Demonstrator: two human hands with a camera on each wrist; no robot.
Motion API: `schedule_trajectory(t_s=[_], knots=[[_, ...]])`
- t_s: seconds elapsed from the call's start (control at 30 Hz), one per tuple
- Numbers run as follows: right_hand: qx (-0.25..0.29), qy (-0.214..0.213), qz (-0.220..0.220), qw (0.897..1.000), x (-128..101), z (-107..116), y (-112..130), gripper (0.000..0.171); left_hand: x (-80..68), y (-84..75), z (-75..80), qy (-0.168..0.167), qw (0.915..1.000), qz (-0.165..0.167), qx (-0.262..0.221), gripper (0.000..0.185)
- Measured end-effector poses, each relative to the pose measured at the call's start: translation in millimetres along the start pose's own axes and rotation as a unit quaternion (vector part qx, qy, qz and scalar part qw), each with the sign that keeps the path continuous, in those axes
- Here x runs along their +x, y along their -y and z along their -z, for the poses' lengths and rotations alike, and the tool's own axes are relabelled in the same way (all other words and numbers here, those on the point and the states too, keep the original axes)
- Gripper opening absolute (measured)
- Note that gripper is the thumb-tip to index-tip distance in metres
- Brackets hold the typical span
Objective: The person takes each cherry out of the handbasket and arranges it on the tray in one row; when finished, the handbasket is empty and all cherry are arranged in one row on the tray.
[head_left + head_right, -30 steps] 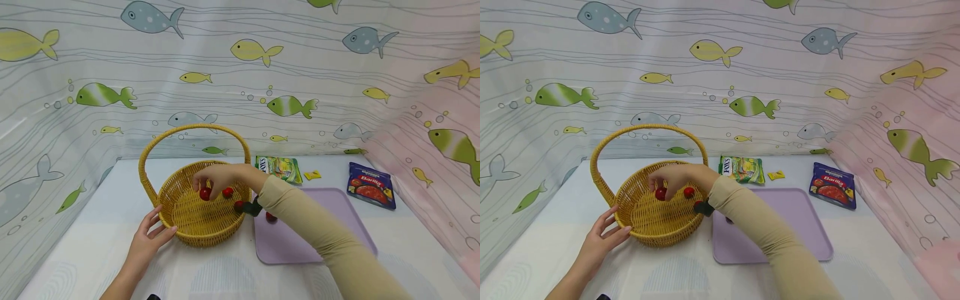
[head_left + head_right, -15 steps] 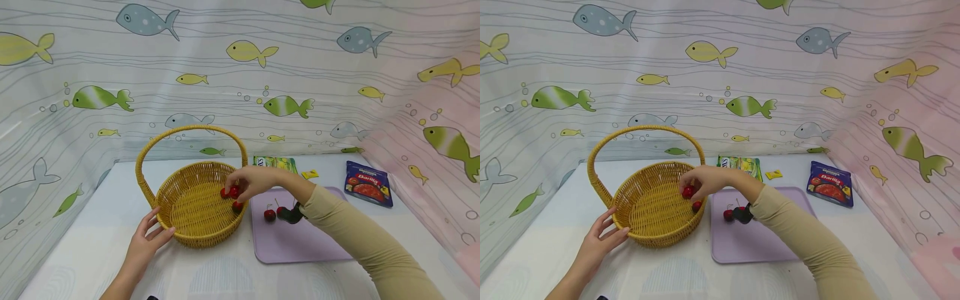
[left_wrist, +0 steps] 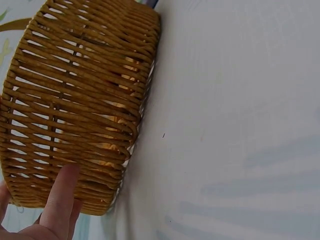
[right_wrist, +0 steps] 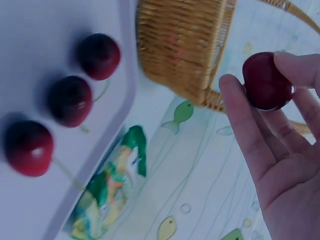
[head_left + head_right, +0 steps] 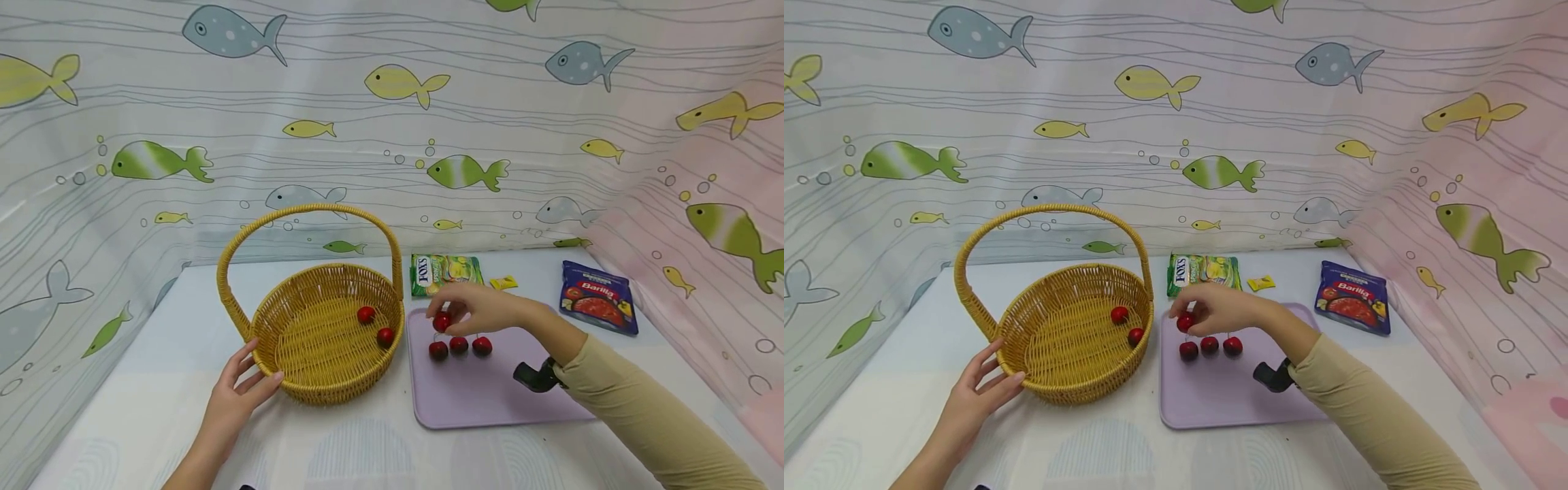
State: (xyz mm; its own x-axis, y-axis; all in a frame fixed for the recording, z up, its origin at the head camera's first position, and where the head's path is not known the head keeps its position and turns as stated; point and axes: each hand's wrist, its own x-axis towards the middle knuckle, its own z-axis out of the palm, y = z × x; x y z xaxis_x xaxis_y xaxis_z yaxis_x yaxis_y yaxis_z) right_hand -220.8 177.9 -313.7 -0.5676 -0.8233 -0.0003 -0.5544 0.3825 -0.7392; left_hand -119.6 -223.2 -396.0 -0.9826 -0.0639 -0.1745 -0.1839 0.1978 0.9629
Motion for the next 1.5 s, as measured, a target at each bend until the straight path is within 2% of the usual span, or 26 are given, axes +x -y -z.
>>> schedule_trajectory(t_s=[0.13, 0.43, 0.63, 0.73, 0.87, 0.97, 1.1, 1.3, 1.5], knots=[[-0.001, -0.023, -0.012, 1.0, -18, 0, -9, 0.025, -1.1, 0.5, 0.6, 0.001, 1.0, 0.004, -0.005, 0.082], [-0.039, -0.069, -0.044, 0.996, -52, -3, -34, 0.027, -1.3, 1.0, 0.4, 0.003, 0.9999, 0.006, -0.009, 0.082], [-0.053, -0.087, -0.045, 0.994, -72, -8, -55, 0.027, -1.0, 0.8, -0.4, 0.002, 1.0, 0.004, -0.006, 0.082], [-0.053, -0.096, -0.029, 0.993, -79, -11, -65, 0.026, -0.6, 0.8, -0.3, 0.001, 1.0, 0.002, -0.001, 0.082], [-0.048, -0.103, -0.008, 0.994, -85, -12, -79, 0.024, 0.2, 1.0, 0.0, 0.0, 1.0, 0.0, -0.001, 0.081], [-0.045, -0.104, -0.007, 0.994, -88, -13, -88, 0.022, 0.4, 1.2, 0.2, 0.001, 1.0, 0.0, -0.003, 0.081], [-0.045, -0.102, -0.025, 0.993, -89, -12, -94, 0.023, 0.4, 1.2, 0.6, 0.0, 1.0, 0.003, -0.003, 0.081], [-0.059, -0.088, -0.072, 0.992, -87, -14, -98, 0.035, 0.3, 1.0, 0.0, 0.0, 1.0, 0.0, -0.008, 0.08], [-0.067, -0.078, -0.084, 0.991, -85, -16, -103, 0.039, -0.2, 0.3, -0.5, 0.001, 0.9999, -0.006, -0.01, 0.08]])
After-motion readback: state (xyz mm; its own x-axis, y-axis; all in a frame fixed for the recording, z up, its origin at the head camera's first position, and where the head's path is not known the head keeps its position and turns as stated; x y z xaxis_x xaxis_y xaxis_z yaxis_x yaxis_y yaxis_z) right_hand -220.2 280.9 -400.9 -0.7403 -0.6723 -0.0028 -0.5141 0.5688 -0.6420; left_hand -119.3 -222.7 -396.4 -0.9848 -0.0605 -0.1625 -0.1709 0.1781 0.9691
